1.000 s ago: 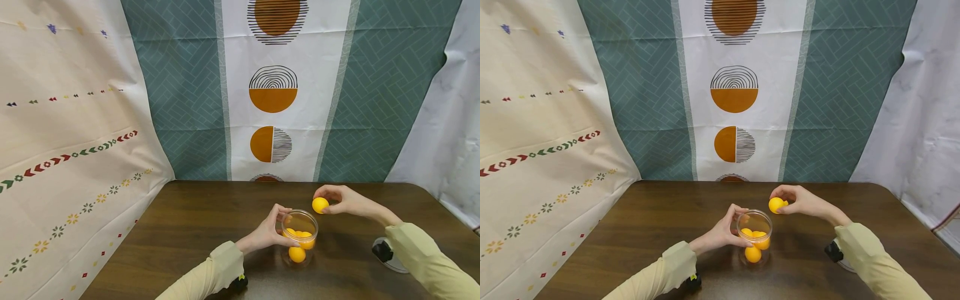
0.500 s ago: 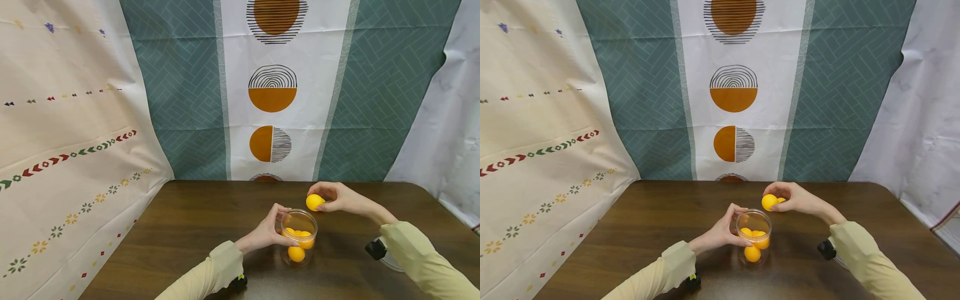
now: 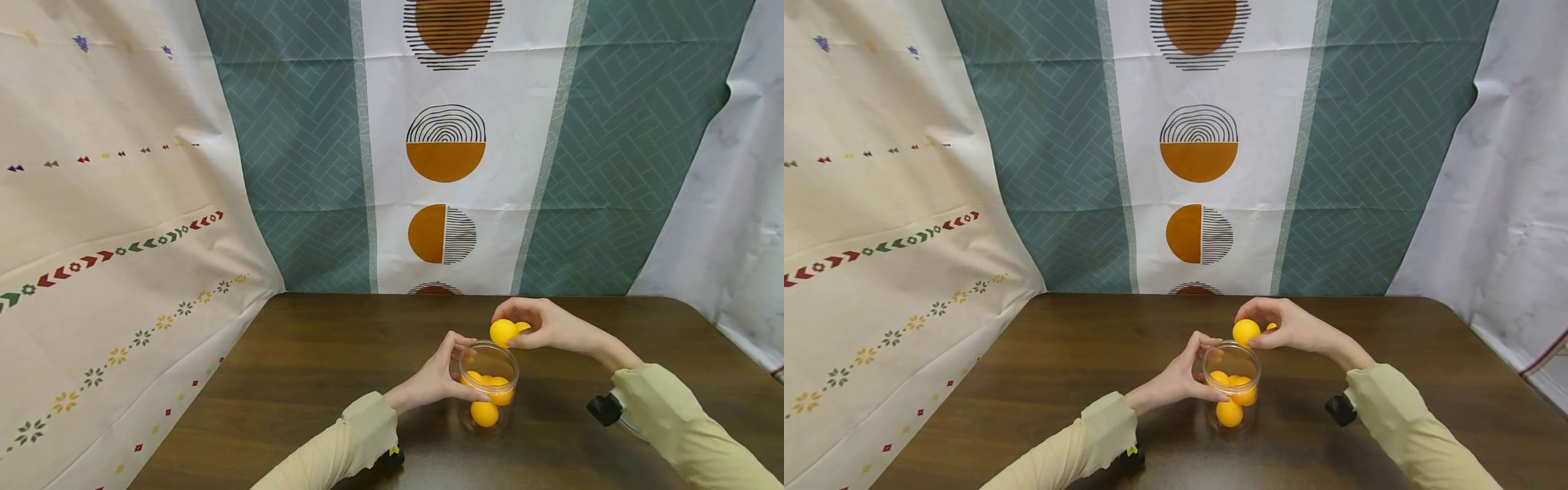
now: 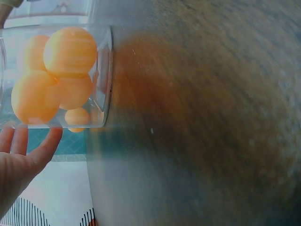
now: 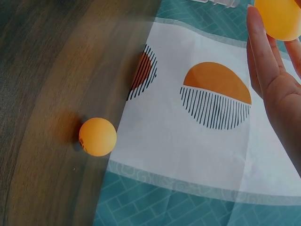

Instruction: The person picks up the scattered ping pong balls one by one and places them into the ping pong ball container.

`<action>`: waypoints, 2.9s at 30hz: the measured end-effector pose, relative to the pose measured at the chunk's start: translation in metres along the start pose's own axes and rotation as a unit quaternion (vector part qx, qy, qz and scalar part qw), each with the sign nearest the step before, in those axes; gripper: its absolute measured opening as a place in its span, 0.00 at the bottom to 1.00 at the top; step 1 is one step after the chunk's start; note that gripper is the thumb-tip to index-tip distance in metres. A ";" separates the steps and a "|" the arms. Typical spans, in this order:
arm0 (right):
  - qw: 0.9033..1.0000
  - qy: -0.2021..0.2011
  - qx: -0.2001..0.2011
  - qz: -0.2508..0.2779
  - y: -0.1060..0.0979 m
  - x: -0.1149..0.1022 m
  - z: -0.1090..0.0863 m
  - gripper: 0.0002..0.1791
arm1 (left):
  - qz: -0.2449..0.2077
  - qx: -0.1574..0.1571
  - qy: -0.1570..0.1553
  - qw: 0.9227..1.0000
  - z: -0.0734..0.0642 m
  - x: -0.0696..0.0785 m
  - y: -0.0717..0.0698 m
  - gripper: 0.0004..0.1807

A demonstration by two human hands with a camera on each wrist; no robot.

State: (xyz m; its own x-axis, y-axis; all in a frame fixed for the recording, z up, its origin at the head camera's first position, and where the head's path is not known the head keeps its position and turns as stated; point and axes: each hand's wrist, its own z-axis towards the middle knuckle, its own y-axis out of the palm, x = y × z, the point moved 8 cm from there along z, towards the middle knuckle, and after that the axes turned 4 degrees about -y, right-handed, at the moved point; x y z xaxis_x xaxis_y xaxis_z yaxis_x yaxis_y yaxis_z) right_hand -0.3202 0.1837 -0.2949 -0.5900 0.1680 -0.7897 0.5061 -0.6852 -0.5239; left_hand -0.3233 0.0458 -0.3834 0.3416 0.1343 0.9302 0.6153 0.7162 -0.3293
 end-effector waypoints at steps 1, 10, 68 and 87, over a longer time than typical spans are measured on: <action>1.000 0.001 0.000 -0.001 0.000 0.000 0.000 0.18 | 0.001 0.000 0.001 1.000 0.000 0.000 0.000 0.34; 1.000 -0.005 -0.007 0.008 0.004 -0.002 0.004 0.18 | 0.004 0.000 0.006 1.000 0.000 0.001 0.000 0.34; 0.999 -0.032 -0.008 0.020 0.013 0.001 0.006 0.18 | 0.001 -0.001 0.017 1.000 0.000 0.001 0.001 0.34; 0.999 -0.030 -0.010 0.021 0.010 0.005 0.005 0.18 | -0.005 0.000 0.021 1.000 0.000 0.002 0.001 0.33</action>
State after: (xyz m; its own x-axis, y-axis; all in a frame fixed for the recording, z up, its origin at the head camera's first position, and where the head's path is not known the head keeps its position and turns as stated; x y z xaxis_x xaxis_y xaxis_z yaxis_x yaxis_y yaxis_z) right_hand -0.3207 0.1739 -0.3025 -0.6039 0.0969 -0.7911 0.5433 -0.6762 -0.4976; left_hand -0.3220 0.0469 -0.3824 0.3643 0.0986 0.9261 0.6192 0.7171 -0.3199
